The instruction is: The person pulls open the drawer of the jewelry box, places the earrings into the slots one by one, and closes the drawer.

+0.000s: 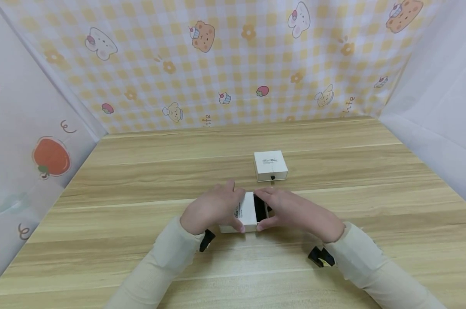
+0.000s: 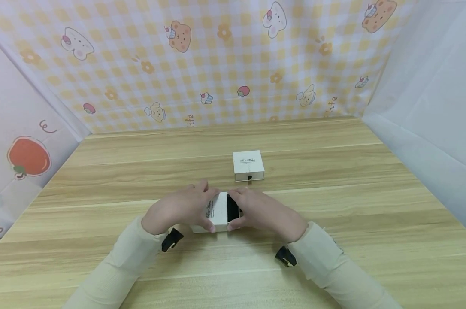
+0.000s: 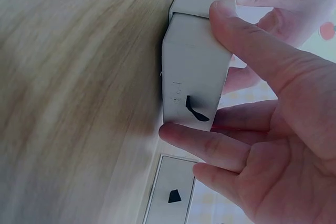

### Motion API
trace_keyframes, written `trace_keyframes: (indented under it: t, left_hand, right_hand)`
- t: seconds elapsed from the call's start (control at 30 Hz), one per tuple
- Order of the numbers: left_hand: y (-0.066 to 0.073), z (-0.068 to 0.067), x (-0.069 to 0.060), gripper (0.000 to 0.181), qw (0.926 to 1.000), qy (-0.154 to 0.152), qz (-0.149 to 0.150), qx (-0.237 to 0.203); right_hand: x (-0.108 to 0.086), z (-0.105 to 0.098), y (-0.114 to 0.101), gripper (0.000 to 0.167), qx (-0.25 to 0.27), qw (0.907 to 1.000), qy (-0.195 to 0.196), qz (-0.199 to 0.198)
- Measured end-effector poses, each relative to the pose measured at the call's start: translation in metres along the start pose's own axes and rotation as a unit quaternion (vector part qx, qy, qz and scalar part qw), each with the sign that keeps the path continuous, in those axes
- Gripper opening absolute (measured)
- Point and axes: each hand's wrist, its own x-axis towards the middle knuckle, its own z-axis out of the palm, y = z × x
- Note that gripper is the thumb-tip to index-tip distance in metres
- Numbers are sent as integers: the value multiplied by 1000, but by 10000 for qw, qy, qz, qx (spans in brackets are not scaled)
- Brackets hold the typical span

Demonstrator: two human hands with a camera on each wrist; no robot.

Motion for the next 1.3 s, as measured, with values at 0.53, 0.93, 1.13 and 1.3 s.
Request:
trace_keyframes:
  t: [0.53,0.93,1.13,1.3]
  left_hand:
    - [1,-1,-2,63,9999,-5,-57,-113]
    - [1,-1,-2,67,9999,-21,-31,-100]
    - [0,0,-1,64,9999,3,-36,-159]
    - [-1,-1,-1,61,9996,-86,-101,-247]
  right_hand:
    - [-2,1,-3,84,-39,9999,82,-131]
    - [-1,0,-1,88,73,9998,-127,105]
    - [1,-3,3,57,-19,9997,238,51]
    - [-1,-6,5,31,-257,9978,535,300]
